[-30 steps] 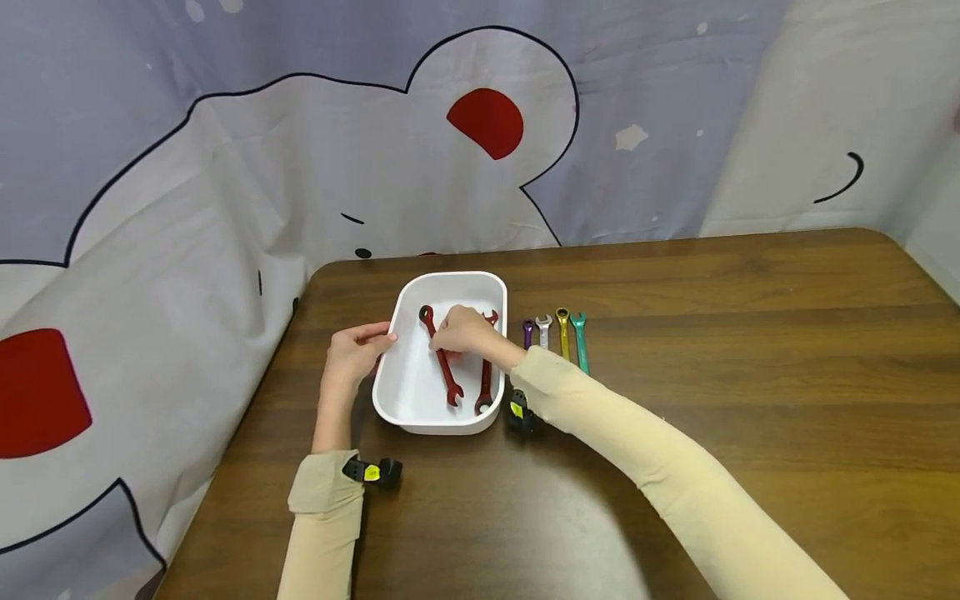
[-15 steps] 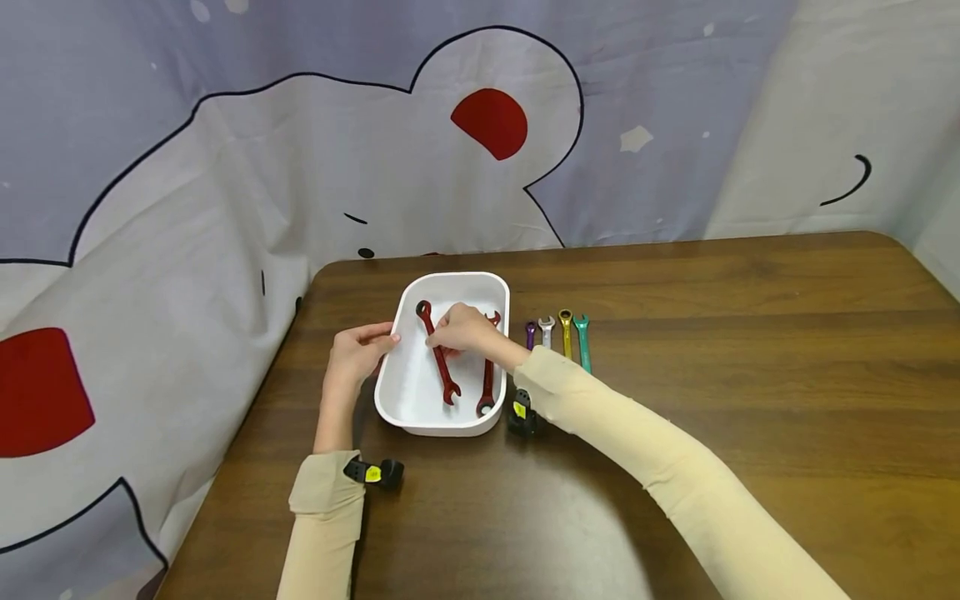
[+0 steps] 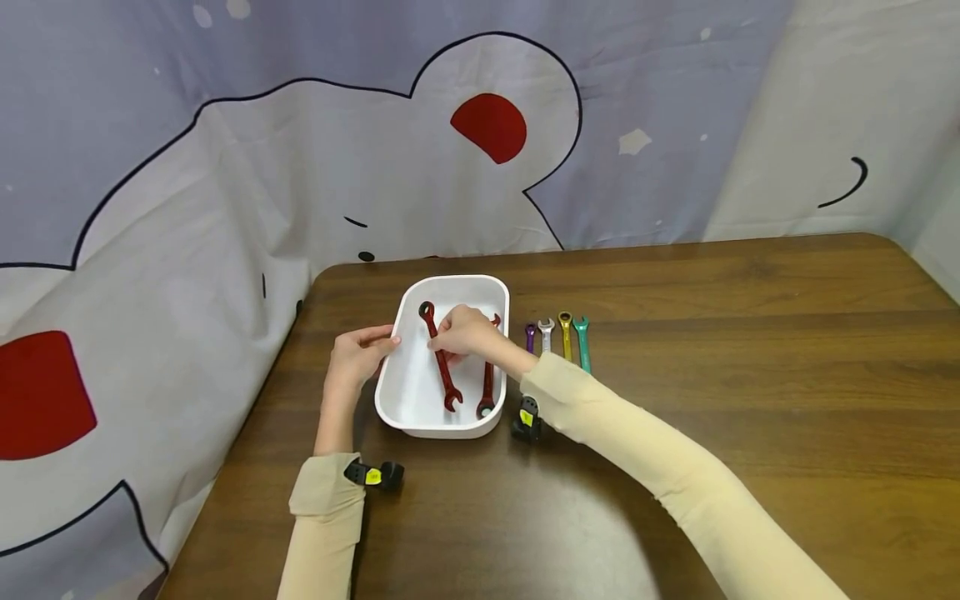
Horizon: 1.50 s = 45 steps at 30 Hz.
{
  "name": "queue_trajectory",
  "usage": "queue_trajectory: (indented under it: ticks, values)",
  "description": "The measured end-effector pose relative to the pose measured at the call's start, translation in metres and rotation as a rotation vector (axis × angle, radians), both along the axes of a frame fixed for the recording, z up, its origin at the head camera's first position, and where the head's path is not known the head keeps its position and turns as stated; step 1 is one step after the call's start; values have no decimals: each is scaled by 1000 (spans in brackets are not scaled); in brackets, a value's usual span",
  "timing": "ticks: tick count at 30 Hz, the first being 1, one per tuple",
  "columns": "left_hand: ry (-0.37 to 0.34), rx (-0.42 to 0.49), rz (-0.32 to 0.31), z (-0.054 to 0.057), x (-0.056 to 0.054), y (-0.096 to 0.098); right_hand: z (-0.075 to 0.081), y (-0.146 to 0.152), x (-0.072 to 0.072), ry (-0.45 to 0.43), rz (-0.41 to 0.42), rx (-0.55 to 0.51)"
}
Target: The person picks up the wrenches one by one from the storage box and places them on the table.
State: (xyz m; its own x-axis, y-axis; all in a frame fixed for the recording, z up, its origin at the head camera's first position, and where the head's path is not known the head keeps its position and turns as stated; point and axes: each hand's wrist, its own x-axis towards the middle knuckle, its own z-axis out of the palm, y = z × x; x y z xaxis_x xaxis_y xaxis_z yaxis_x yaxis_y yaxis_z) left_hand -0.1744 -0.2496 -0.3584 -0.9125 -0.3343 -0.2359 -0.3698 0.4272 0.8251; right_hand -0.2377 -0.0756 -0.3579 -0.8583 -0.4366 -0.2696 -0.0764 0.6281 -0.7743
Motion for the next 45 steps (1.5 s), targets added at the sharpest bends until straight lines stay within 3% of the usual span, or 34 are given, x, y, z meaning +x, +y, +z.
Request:
queue_trajectory:
  ticks: [21,45]
  values:
    - [-13,5,5,-1,2,1,13,25,7,-31,-25,-116]
    - [0,13,0,-1,1,-1,27,48,19,56,-6,-134]
